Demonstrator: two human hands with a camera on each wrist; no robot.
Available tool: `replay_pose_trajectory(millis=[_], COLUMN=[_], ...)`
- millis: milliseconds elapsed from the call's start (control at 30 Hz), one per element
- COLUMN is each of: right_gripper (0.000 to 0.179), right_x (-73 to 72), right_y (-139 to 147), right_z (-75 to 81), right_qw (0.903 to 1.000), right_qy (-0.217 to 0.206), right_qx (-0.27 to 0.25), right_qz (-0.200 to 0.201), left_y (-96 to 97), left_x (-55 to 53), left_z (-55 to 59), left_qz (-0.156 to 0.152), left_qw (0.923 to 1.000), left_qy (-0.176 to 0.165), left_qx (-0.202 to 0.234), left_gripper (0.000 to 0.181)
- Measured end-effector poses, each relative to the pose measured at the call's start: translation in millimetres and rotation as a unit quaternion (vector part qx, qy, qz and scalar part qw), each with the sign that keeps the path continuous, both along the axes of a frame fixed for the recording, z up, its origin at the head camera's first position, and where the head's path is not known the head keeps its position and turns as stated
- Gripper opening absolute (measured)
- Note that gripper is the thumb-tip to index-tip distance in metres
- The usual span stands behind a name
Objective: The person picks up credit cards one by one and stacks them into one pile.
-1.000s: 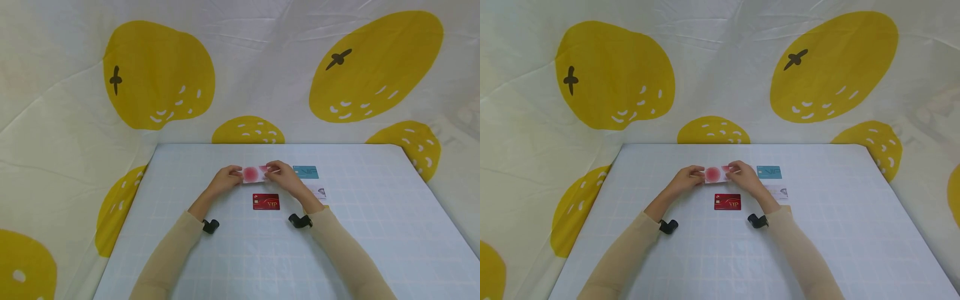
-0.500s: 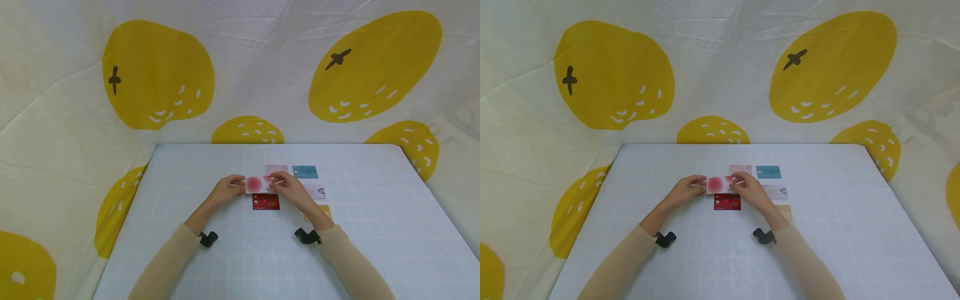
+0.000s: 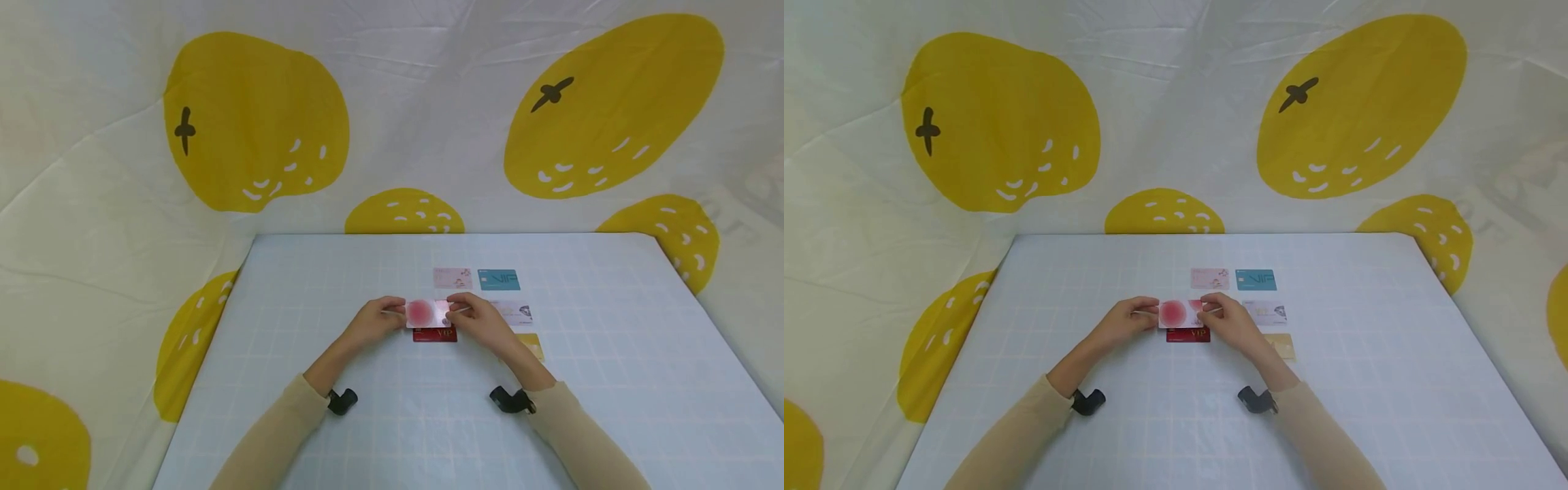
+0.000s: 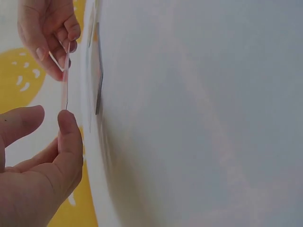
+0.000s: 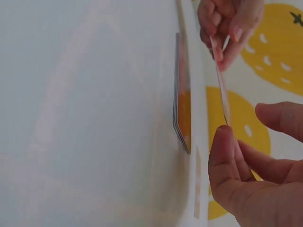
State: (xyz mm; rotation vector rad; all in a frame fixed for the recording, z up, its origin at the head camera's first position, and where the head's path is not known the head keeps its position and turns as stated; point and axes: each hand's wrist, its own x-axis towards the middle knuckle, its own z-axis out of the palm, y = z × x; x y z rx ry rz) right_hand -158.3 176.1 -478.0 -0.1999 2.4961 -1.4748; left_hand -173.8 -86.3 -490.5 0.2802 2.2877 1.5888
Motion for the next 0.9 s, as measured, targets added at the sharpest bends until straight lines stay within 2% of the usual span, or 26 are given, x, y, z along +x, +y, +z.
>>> replay_pose_trajectory(millis=[233, 533, 900], right_gripper=[0.040, 0.039, 0.037], right_x=[4.7, 7.1, 6.4], right_y=[5, 10, 12], right_z=[-6.0, -15.1, -17.5], right_qw=[1.0000, 0.9997, 0.9991], right_qy=[-0.001, -0.023, -0.028], right_qx=[0.003, 0.012, 0.029], right_qz=[-0.002, -0.002, 0.010], left_y=[3.3, 7.2, 12.2], left_x=[4.3, 4.9, 7.7], left_z=[-2.4, -8.7, -4.3], left_qz=[-0.023, -0.049, -0.055], left_qw=[0.9997, 0.9983, 0.9962], left_qy=[0.004, 0.014, 0.009], left_qx=[-0.009, -0.028, -0.067], left_gripper=[0.039, 0.039, 0.038])
